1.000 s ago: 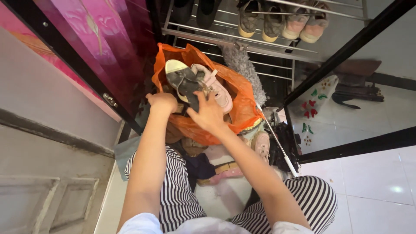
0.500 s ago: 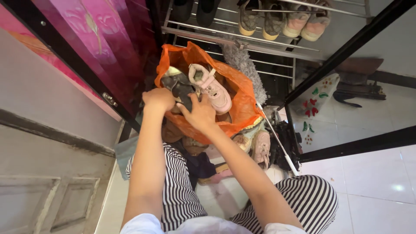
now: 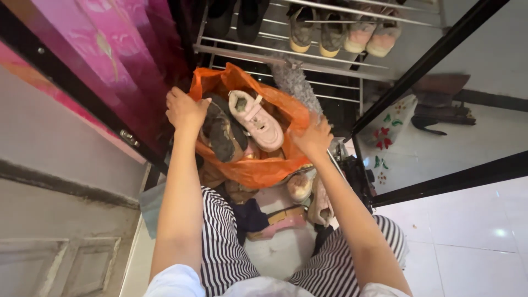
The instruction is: Organizing various shoes and sandals from a pile into a plastic bag and onto a rack.
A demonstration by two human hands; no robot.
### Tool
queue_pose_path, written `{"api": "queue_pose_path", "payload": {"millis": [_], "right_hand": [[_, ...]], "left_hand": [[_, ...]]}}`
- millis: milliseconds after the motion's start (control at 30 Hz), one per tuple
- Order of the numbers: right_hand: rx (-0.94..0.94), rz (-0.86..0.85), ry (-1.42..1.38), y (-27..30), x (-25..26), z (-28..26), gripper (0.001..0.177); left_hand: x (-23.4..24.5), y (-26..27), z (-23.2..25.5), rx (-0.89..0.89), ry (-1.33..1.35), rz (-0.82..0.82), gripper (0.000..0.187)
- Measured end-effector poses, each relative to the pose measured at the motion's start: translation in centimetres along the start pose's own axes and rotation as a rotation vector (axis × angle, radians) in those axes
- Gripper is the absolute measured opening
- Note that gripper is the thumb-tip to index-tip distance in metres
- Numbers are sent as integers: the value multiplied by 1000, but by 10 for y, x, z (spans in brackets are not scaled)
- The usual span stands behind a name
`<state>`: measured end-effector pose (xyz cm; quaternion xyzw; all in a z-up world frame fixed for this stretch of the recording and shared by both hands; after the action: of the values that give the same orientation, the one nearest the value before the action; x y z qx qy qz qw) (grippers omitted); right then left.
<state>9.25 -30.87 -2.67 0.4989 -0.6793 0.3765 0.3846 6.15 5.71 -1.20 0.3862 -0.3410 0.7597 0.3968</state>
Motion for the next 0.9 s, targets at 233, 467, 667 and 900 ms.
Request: {"api": "queue_pose_path", "payload": {"millis": [233,467,667,900], "right_hand": [[-232,-477,-12,-23,-42,47,113],[-121,-701,-97,-14,-74,62,89],[-195,-768,-219,0,-82,56,65],[-305,-532,-354,-33,-160,101,43]], "left_hand": [[-42,-34,-15,11,14,129,112],[-58,-42,-30,183,9,-22,85],[-39,-36,-21,297,176,-162,66],[-58,-43,-50,259,283,110,42]]}}
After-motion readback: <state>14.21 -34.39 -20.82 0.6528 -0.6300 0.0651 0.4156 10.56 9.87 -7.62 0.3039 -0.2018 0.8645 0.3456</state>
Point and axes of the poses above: each hand's wrist, its own y-axis away from the middle knuckle, its own x-axis out of the back of the hand, z = x × y, the point moved 3 cm from there along -y, towards the middle knuckle, and after that the axes turned 14 degrees about -x, right-handed, at the moved point
